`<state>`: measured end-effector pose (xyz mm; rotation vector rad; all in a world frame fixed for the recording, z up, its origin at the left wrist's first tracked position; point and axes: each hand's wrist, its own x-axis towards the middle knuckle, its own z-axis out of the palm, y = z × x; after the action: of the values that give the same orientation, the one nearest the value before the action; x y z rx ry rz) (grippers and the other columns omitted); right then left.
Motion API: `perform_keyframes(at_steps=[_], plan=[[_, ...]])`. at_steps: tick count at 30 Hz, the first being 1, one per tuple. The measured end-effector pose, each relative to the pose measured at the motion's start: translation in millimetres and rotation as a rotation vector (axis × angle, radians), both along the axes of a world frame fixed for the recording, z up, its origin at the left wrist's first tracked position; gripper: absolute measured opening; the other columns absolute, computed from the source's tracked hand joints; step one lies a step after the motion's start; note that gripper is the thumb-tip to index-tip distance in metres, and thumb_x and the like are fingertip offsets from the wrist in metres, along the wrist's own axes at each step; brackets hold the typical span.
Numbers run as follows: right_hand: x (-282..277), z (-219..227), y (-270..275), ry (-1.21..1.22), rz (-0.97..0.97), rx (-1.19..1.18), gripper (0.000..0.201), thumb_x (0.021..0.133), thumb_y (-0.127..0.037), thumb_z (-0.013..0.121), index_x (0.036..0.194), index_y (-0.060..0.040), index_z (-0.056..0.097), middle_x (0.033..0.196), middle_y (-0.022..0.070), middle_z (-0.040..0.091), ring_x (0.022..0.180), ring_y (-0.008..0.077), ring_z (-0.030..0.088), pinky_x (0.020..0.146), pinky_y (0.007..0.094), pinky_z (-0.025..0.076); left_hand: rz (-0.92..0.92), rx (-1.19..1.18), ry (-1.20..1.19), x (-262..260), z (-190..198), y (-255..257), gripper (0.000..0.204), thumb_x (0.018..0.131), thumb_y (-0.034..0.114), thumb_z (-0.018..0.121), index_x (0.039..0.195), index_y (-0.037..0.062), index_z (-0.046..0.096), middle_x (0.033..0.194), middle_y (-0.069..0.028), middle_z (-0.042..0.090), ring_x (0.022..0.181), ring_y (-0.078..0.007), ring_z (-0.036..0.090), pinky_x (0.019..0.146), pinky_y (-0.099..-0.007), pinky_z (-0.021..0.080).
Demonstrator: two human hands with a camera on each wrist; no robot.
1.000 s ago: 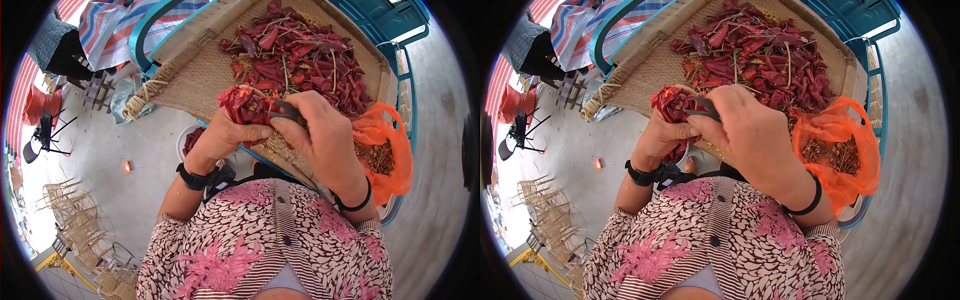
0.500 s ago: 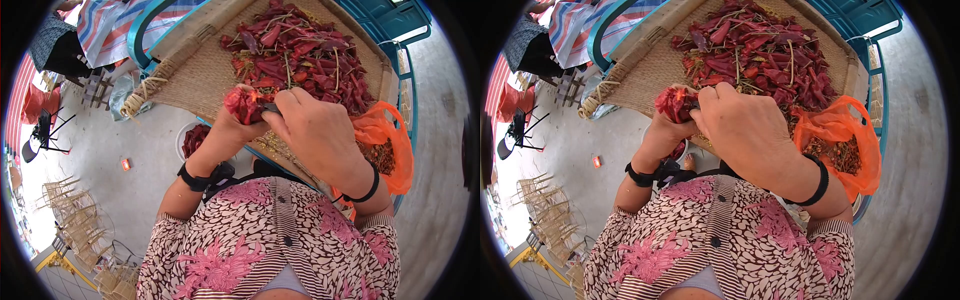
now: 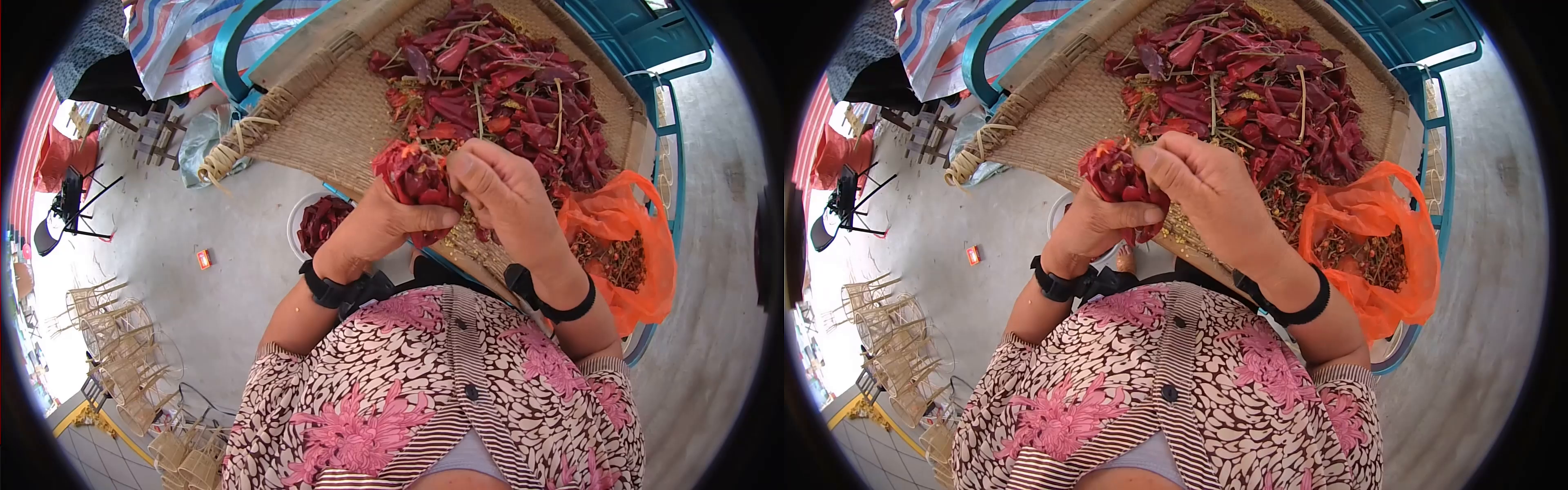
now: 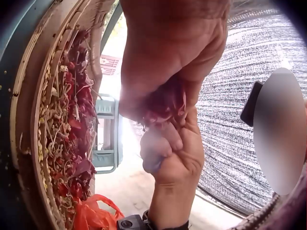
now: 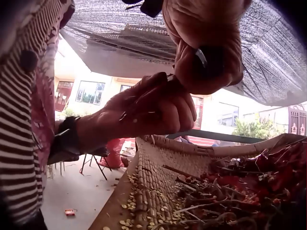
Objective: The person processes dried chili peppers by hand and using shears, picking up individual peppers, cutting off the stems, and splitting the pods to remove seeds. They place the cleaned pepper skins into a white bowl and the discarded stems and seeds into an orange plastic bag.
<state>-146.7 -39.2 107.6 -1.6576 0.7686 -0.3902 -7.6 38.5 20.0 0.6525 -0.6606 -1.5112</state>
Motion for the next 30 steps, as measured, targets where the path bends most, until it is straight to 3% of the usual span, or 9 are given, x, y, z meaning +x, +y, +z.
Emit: perform_keyframes(at_steps=[7,12,15,18,20,23,25,28,30], plan=[[-12,9,-7,-0.098,-0.075,0.400,0.030,0.099,-0.035,0.052,0.089,-0.0067,0.057,0.067,-0.0071,0.041,0.055,0.0013,0.034,0.046,0.0188,0.027,0.038,0.006,-0.028,-2,7,-2,0.033,0.073,0.000,0.079,0.100,0.0058,0.061,0.089,0.0037,0.061,0.078,-0.0047,0.056,0.067,-0.0221,0.046],[-25,-6,-11,-0.013,-0.184,0.129,0.034,0.100,-0.040,0.049,0.094,-0.0076,0.057,0.068,-0.0076,0.039,0.052,0.0008,0.032,0.044,0.0186,0.024,0.135,0.061,-0.234,12,11,10,0.037,0.069,0.001,0.080,0.100,0.0062,0.059,0.088,0.0032,0.058,0.071,-0.0049,0.054,0.061,-0.0216,0.045],[-45,-14,-20,0.027,-0.271,0.121,0.037,0.100,-0.042,0.048,0.095,-0.0072,0.058,0.069,-0.0069,0.039,0.052,0.0010,0.031,0.044,0.0189,0.024,0.264,-0.135,-0.651,55,-1,43,0.042,0.066,0.000,0.080,0.100,0.0068,0.057,0.092,0.0002,0.057,0.083,-0.0100,0.055,0.074,-0.0264,0.046],[-64,-19,-23,0.086,-0.299,0.173,0.039,0.100,-0.044,0.047,0.096,-0.0066,0.058,0.070,-0.0063,0.038,0.052,0.0013,0.031,0.044,0.0193,0.024,0.223,0.064,-0.697,96,-19,92,0.036,0.067,0.002,0.079,0.095,0.0066,0.056,0.092,-0.0001,0.057,0.087,-0.0119,0.056,0.078,-0.0279,0.045],[-66,-24,-20,0.127,-0.274,0.181,0.040,0.100,-0.045,0.047,0.096,-0.0062,0.058,0.070,-0.0061,0.038,0.053,0.0013,0.030,0.044,0.0194,0.024,0.100,0.316,-0.809,113,-37,109,0.035,0.068,0.004,0.077,0.095,0.0077,0.054,0.085,-0.0007,0.057,0.071,-0.0094,0.053,0.059,-0.0263,0.043],[-60,-33,-12,0.166,-0.226,0.168,0.041,0.099,-0.045,0.048,0.095,-0.0054,0.058,0.069,-0.0065,0.037,0.053,0.0009,0.030,0.045,0.0190,0.023,-0.006,0.682,-0.950,116,-112,117,0.032,0.071,0.009,0.074,0.095,0.0081,0.054,0.075,0.0000,0.056,0.060,-0.0099,0.051,0.051,-0.0281,0.043],[-50,-34,-9,0.173,-0.202,0.154,0.041,0.099,-0.046,0.048,0.096,-0.0054,0.058,0.069,-0.0065,0.037,0.053,0.0005,0.030,0.045,0.0192,0.023,0.202,0.541,-1.158,112,-222,128,0.038,0.068,0.010,0.077,0.098,0.0061,0.054,0.078,-0.0020,0.058,0.066,-0.0138,0.057,0.059,-0.0306,0.048],[-46,-36,-8,0.158,-0.192,0.195,0.038,0.098,-0.043,0.052,0.097,-0.0050,0.058,0.070,-0.0063,0.039,0.055,0.0011,0.033,0.047,0.0192,0.026,0.226,0.609,-0.977,107,-299,129,0.065,0.060,0.014,0.081,0.118,0.0032,0.052,0.102,-0.0162,0.064,0.102,-0.0280,0.062,0.087,-0.0375,0.049],[-43,-36,-12,0.154,-0.211,0.152,0.034,0.097,-0.039,0.056,0.100,-0.0047,0.058,0.072,-0.0059,0.041,0.059,0.0017,0.036,0.051,0.0188,0.029,0.327,0.596,-1.242,104,-350,127,0.086,0.055,0.024,0.085,0.129,0.0035,0.045,0.119,-0.0189,0.057,0.115,-0.0332,0.054,0.097,-0.0422,0.044]])
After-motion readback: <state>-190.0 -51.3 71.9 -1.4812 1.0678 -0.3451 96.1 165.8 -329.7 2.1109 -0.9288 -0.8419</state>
